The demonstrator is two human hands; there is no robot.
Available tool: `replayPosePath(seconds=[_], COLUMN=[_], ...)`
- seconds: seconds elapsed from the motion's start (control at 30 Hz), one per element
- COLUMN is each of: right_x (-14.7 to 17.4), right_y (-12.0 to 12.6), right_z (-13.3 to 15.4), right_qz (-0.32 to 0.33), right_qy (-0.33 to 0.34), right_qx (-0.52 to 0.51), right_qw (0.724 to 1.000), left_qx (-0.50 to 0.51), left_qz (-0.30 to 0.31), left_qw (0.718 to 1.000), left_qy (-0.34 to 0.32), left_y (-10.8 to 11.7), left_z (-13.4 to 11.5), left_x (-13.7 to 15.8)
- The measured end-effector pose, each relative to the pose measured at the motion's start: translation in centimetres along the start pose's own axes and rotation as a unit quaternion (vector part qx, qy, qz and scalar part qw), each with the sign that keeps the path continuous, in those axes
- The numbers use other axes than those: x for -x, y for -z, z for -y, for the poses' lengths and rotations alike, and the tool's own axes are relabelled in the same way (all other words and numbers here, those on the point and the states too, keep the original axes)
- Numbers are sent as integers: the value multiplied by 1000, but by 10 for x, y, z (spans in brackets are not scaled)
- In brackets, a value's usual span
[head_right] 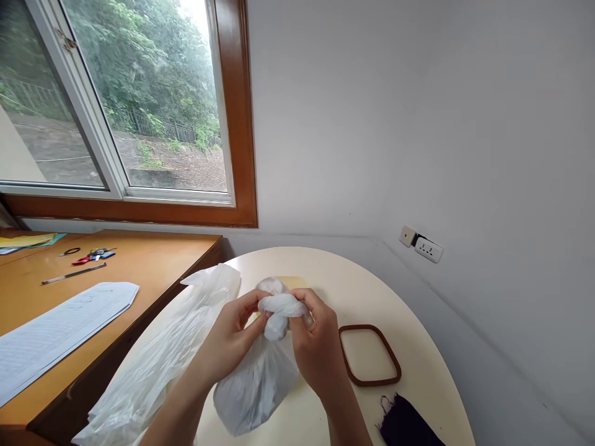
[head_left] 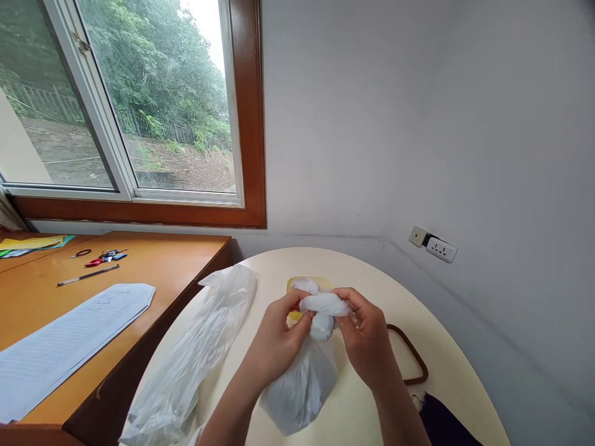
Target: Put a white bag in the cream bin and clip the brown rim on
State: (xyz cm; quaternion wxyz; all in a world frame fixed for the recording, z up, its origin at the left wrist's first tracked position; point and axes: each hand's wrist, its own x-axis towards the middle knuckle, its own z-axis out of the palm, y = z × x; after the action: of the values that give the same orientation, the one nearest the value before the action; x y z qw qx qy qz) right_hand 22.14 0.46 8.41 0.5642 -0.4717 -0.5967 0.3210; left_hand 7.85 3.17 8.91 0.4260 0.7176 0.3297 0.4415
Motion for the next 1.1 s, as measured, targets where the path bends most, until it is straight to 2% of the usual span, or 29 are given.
replayPosePath(seconds=[0.13,0.2,0.3,0.4,0.5,0.63,0.7,0.8,0.93,1.03,1.1], right_x=[0,-1,-1,-1,-2,-3,-3,-3,-4,-3,-1], right_y=[-6,-8,-6,-2,0,-1,-2,-1,3,7,10], right_z=[2,3,5,5,1,-7,-9,-9,-2,1,0], right_qz=[71,87,76,28,-10,38,47,29,21,86,142], right_qy=[-56,-71,-52,-19,14,23,25,24,9,-28,-49], right_qx=[-122,-144,-119,-69,-26,4,17,26,-27,-110,-151], right_qw=[988,983,989,997,1000,999,998,999,999,990,977], left_qx=[-37,-25,44,130,231,374,404,360,192,71,38], left_qz=[-8,-6,3,7,29,63,71,74,22,17,38], left_qw=[999,999,999,991,971,924,911,929,981,997,998], left_qy=[17,21,19,31,52,53,46,47,36,24,31], left_y=[0,-1,0,2,4,1,0,0,2,3,3], left_z=[1,2,3,3,2,5,7,7,1,-2,-2], left_x=[3,3,3,3,3,4,4,4,2,0,0])
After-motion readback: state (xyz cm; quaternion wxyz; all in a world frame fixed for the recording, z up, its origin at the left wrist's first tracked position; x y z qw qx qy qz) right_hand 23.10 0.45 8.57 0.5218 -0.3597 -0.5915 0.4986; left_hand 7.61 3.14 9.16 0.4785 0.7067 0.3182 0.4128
